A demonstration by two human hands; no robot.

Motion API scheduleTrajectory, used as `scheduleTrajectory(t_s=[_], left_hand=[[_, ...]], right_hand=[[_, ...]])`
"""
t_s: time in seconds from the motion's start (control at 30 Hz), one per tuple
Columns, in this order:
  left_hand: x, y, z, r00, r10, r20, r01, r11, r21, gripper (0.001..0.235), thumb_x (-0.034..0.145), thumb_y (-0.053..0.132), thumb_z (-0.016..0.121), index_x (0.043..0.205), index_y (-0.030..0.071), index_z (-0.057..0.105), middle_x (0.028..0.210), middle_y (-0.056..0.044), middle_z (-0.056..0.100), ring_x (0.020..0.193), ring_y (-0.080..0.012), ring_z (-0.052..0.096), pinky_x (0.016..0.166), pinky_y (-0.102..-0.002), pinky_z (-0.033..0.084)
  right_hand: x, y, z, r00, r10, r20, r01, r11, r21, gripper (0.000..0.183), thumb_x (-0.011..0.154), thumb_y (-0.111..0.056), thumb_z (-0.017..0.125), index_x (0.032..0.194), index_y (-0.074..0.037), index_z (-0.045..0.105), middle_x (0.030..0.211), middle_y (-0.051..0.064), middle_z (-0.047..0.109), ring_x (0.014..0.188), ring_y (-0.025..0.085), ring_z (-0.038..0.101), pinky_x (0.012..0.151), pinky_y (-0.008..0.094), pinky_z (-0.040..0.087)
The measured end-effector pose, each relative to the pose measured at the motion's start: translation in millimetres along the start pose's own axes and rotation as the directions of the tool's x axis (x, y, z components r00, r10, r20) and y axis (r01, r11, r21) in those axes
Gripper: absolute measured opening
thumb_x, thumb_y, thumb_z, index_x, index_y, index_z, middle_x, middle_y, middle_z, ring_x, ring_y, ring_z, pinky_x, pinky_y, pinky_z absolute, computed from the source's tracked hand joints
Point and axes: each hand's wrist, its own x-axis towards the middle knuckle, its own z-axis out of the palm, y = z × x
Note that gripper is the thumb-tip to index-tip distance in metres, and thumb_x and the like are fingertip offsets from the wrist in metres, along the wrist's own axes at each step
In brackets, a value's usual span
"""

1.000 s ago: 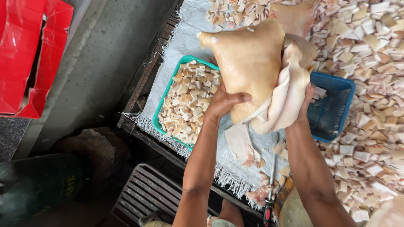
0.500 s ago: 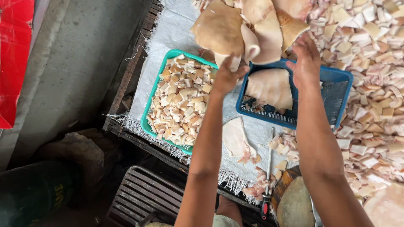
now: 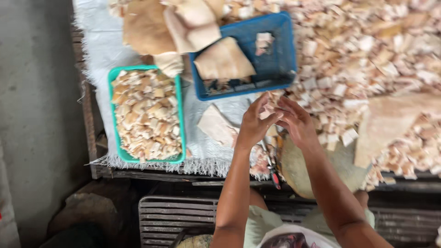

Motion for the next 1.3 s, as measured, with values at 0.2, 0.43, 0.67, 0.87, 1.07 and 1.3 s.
scheduleTrajectory(t_s=[0.2, 0.43, 0.67, 0.87, 1.07, 1.3], left_hand=[[-28, -15, 118, 0.96, -0.151, 0.237, 0.099, 0.971, 0.218, 0.075, 0.084, 0.038, 0.082, 0.146, 0.006, 0.055, 0.142, -0.021, 0.058, 0.133, -0.0368, 0.055, 0.107, -0.048, 0.048], [-63, -53, 201, 0.994, 0.071, 0.078, -0.101, 0.853, 0.512, 0.056, 0.092, 0.033, 0.078, 0.138, 0.007, 0.06, 0.136, -0.018, 0.064, 0.129, -0.0369, 0.06, 0.109, -0.047, 0.048], [-67, -101, 341, 0.963, -0.201, 0.179, 0.177, 0.973, 0.145, 0.074, 0.094, 0.025, 0.077, 0.152, -0.003, 0.042, 0.151, -0.026, 0.048, 0.136, -0.0371, 0.051, 0.11, -0.047, 0.044], [-43, -123, 401, 0.939, -0.343, -0.012, 0.341, 0.936, -0.089, 0.08, 0.083, 0.014, 0.081, 0.147, -0.005, 0.039, 0.141, -0.022, 0.052, 0.124, -0.0311, 0.056, 0.101, -0.043, 0.049], [-45, -56, 428, 0.835, -0.525, 0.163, 0.542, 0.737, -0.403, 0.069, 0.087, 0.013, 0.078, 0.147, -0.004, 0.047, 0.134, -0.017, 0.063, 0.115, -0.028, 0.064, 0.096, -0.04, 0.054], [-103, 33, 588, 0.842, -0.236, 0.485, 0.477, 0.746, -0.465, 0.072, 0.09, 0.011, 0.079, 0.152, 0.006, 0.043, 0.137, -0.01, 0.06, 0.121, -0.0185, 0.062, 0.103, -0.034, 0.052]], right_hand=[[-80, -23, -103, 0.923, -0.221, -0.314, 0.016, 0.84, -0.543, 0.064, 0.091, -0.016, 0.071, 0.15, -0.002, 0.051, 0.14, 0.018, 0.06, 0.125, 0.03, 0.062, 0.094, 0.043, 0.059], [-119, -10, -149, 0.865, -0.385, -0.32, -0.05, 0.57, -0.82, 0.069, 0.085, -0.019, 0.08, 0.146, -0.001, 0.052, 0.133, 0.022, 0.059, 0.116, 0.033, 0.065, 0.083, 0.043, 0.058], [-133, -27, -281, 0.604, -0.572, -0.555, -0.172, 0.586, -0.791, 0.066, 0.086, -0.018, 0.083, 0.141, 0.003, 0.053, 0.119, 0.023, 0.064, 0.107, 0.031, 0.065, 0.089, 0.041, 0.054], [-112, -28, -304, 0.699, -0.325, -0.637, -0.073, 0.853, -0.516, 0.051, 0.087, -0.021, 0.081, 0.126, 0.005, 0.06, 0.109, 0.018, 0.072, 0.096, 0.022, 0.07, 0.081, 0.035, 0.055], [-145, -56, -334, 0.824, -0.309, -0.474, 0.207, 0.945, -0.255, 0.023, 0.097, -0.011, 0.067, 0.116, 0.002, 0.069, 0.103, 0.006, 0.074, 0.093, 0.014, 0.068, 0.084, 0.031, 0.057], [-269, -126, -455, 0.628, -0.31, -0.714, 0.496, 0.866, 0.06, 0.029, 0.09, 0.006, 0.065, 0.118, 0.002, 0.07, 0.111, 0.008, 0.076, 0.099, 0.017, 0.072, 0.09, 0.033, 0.058]])
